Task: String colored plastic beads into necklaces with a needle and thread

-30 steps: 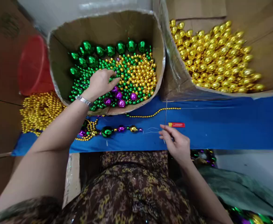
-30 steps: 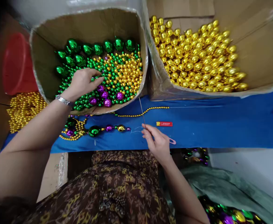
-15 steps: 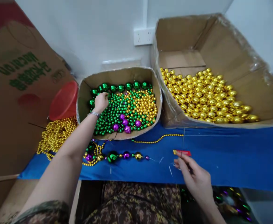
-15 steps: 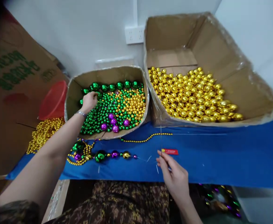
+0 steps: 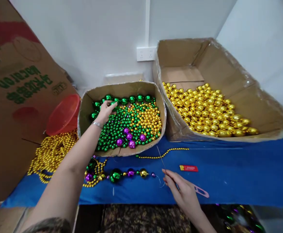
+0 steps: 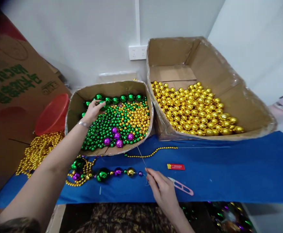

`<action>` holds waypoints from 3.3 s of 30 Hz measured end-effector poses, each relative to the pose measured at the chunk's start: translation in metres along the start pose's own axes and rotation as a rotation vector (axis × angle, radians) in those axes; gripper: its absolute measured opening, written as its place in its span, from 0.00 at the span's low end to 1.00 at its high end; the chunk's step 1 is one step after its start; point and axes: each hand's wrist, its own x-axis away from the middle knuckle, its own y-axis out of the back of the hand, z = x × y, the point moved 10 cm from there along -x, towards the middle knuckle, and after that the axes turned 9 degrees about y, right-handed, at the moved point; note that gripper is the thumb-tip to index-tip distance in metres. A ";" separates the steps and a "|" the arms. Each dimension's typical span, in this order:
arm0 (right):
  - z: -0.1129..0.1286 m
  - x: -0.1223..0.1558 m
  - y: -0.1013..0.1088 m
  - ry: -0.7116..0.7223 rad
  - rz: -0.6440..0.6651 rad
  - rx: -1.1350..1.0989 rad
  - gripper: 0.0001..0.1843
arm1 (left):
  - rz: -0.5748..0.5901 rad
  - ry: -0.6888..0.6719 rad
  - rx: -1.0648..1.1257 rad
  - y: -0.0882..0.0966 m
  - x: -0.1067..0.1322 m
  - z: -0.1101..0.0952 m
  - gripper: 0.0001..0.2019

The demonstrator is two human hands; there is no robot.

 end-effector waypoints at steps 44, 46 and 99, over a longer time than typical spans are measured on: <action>0.051 -0.030 -0.049 0.301 0.277 0.257 0.13 | 0.607 0.224 0.482 -0.063 0.244 0.059 0.22; 0.049 -0.028 -0.050 0.281 0.269 0.207 0.13 | 0.601 0.229 0.500 -0.064 0.246 0.061 0.22; 0.032 -0.004 0.004 0.127 -0.035 0.278 0.11 | 0.736 0.289 0.634 -0.124 0.215 0.022 0.13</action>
